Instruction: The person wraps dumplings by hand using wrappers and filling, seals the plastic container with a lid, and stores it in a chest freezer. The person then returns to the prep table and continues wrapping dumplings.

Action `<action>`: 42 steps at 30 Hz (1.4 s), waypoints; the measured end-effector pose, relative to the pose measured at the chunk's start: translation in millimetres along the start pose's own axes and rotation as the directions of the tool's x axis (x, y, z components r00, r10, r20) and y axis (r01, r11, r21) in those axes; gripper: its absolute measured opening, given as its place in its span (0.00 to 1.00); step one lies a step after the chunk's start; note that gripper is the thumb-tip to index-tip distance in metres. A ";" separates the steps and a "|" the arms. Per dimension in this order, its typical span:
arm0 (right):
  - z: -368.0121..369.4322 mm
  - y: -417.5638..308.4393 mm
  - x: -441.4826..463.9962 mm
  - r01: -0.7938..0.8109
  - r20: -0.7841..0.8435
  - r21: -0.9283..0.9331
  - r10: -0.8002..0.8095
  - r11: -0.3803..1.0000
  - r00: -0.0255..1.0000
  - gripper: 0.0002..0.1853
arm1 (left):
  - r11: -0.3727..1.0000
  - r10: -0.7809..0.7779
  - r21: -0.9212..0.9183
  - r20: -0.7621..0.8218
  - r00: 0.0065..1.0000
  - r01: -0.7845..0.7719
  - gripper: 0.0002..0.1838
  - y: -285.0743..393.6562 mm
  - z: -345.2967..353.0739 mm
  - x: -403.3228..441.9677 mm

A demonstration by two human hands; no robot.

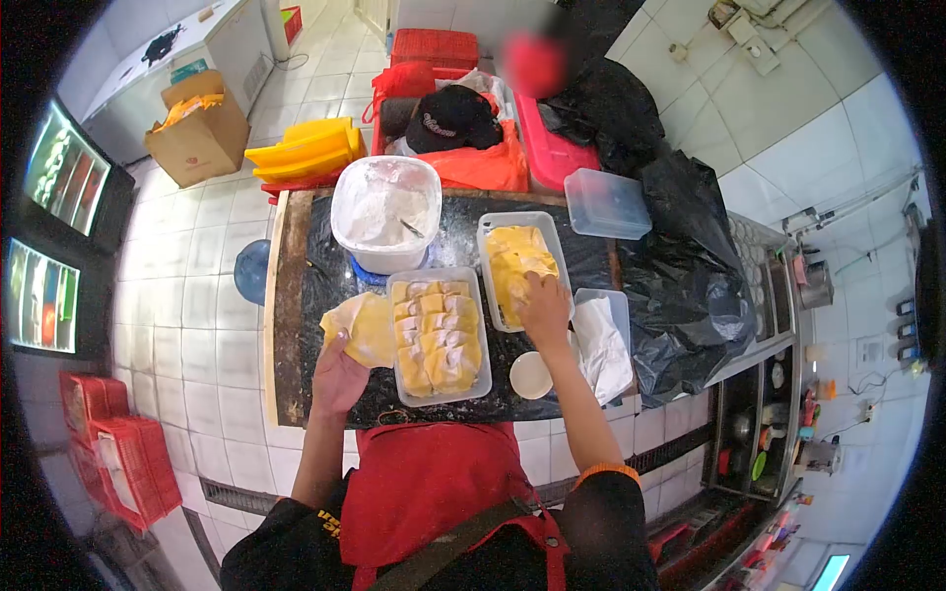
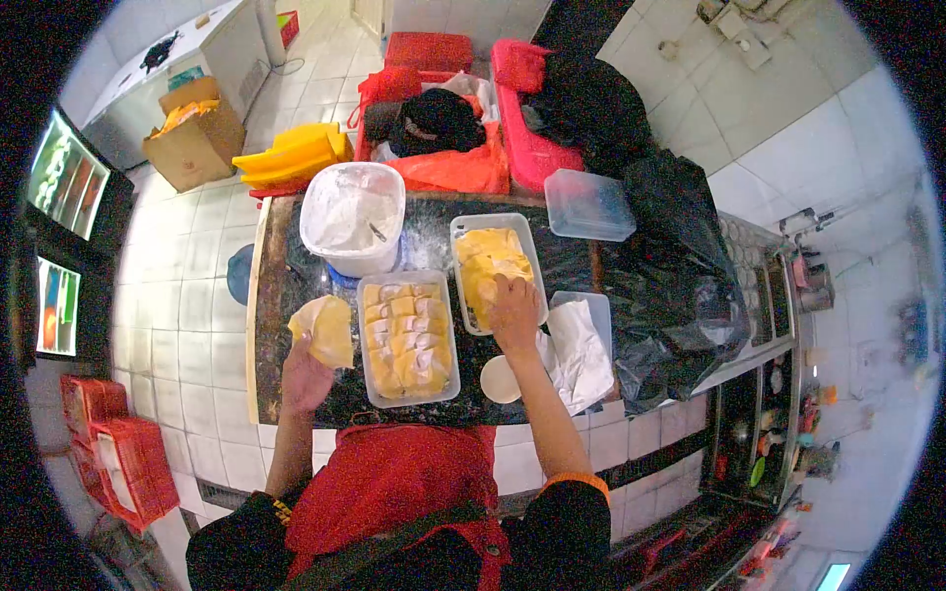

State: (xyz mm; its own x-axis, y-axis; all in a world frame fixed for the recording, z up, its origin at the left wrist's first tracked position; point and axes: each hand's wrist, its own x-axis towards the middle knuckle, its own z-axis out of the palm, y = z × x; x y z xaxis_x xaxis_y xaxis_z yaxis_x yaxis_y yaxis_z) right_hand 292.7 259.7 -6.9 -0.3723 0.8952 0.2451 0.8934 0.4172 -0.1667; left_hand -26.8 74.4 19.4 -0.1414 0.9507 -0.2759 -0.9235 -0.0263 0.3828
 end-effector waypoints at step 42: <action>-85.3 -122.3 7.7 -0.109 0.072 0.912 0.108 0.395 0.992 0.15 | 0.954 -0.297 0.094 0.208 0.932 0.283 0.20 -76.4 54.3 61.3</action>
State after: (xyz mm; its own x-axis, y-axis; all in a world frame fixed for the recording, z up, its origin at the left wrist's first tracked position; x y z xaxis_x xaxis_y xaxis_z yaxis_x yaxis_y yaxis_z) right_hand 202.0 202.2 96.9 -0.2911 0.9439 0.1562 0.1643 0.2102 -0.9638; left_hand 54.5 151.5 21.2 0.2166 0.9581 -0.1873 -0.8881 0.2731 0.3697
